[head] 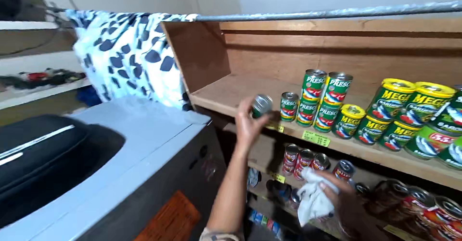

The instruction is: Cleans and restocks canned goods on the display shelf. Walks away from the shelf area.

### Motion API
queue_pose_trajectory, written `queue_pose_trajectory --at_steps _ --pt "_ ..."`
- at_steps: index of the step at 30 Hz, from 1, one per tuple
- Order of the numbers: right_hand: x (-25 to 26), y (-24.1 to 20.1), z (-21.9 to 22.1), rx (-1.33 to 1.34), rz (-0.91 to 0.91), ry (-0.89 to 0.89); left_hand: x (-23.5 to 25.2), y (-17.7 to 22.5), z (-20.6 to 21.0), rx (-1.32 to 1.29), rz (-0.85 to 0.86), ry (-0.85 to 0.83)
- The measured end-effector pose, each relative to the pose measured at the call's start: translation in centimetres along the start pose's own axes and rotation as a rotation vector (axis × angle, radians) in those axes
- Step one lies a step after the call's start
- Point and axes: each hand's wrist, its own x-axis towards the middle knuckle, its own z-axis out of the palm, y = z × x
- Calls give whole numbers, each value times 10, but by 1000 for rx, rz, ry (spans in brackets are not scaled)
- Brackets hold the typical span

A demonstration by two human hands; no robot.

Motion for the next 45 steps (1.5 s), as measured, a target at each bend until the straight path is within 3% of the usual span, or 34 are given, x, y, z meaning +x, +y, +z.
queue_pose_trajectory --at_steps 2,5,9,13,15,18,23,27,29,31,32,34,36,38,42,45 --pt "32 -12 2 136 -140 106 -61 9 6 7 62 -7" --pt "72 -43 19 33 -285 102 -111 26 16 6 128 44" --pt "75 -57 72 -377 -426 -50 -133 36 19 121 146 184" --pt "64 -47 69 -352 -590 -154 -149 33 6 65 21 213" --pt "70 -43 48 -368 -552 -218 -158 30 1 81 -17 198" --pt "85 -45 29 -372 -435 -172 -168 31 1 152 -24 145" --pt "83 -38 41 -442 -571 -387 -172 39 0 154 -66 98" --pt "60 -40 50 -594 -523 -307 -182 33 8 274 -65 158" --pt "45 -47 60 -503 -485 -319 -183 24 15 344 -72 200" --pt "46 -52 58 -171 -291 -510 -182 19 18 168 -262 191" --pt "50 -51 54 -6 -170 -519 -180 19 16 -34 -416 209" --pt "65 -47 44 174 -20 -304 -172 20 14 -546 -695 347" --pt "80 -43 38 159 12 -141 -169 27 12 -887 -830 385" --pt "77 -42 53 51 -95 -244 -169 42 18 -1024 -869 402" --pt "34 -18 94 -219 -628 -259 -159 52 15 -1310 -938 575" --pt "21 8 87 -123 -564 -153 -157 40 2 -1347 -965 678"
